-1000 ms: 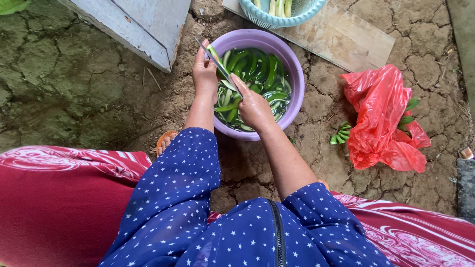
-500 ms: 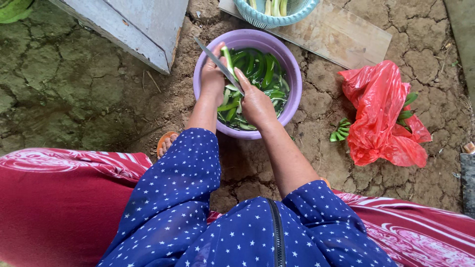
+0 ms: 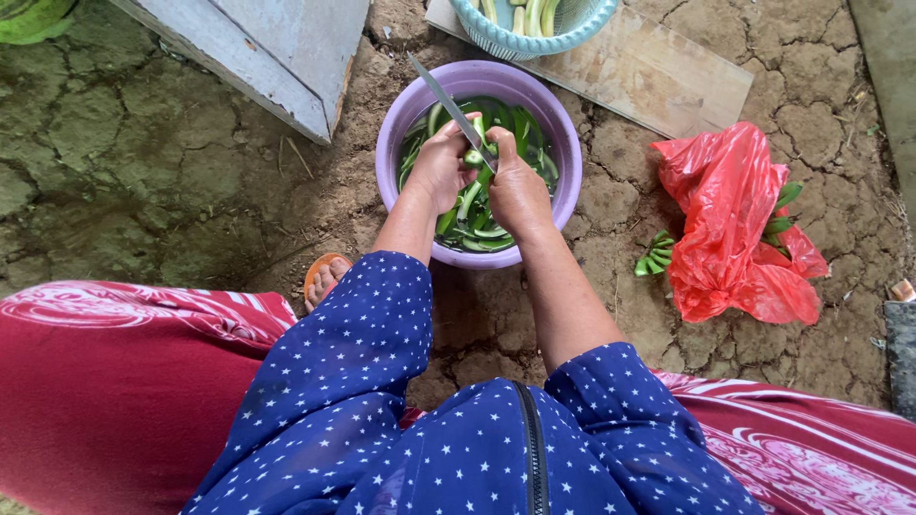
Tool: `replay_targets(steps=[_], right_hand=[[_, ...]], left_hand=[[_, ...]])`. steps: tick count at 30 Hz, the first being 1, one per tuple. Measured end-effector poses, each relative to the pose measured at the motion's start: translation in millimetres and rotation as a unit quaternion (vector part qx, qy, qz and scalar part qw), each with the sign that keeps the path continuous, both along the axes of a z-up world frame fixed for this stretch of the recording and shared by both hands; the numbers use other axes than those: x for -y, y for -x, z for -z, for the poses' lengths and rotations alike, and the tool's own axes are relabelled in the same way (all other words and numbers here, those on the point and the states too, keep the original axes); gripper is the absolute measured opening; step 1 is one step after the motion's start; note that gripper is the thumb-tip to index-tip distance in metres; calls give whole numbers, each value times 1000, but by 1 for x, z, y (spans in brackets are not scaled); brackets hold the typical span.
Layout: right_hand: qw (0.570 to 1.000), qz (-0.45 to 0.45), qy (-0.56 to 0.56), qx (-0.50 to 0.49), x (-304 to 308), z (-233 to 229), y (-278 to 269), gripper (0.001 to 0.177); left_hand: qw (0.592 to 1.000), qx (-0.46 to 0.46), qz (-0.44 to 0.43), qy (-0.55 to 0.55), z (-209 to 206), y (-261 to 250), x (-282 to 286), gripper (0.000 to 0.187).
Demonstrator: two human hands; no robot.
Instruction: The person peels green bananas using a knife by hand, placing the skins in a purple basin.
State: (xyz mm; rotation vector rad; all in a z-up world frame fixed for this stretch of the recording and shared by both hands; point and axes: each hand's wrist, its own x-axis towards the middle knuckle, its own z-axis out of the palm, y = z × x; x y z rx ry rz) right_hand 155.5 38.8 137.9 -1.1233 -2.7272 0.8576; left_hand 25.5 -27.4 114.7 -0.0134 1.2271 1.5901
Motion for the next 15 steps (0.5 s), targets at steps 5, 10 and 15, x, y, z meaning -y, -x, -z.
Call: replay_targets(steps=[5, 10, 15], right_hand=[[1000, 3, 10, 12, -2, -5, -2, 79], [999, -16, -39, -26, -8, 15, -3, 65], [865, 216, 445, -80, -35, 36, -3, 71]], left_hand=[[999, 14, 32, 1, 18, 10, 2, 25], [994, 75, 85, 0, 23, 17, 7, 27], [977, 98, 84, -167, 15, 11, 16, 42]])
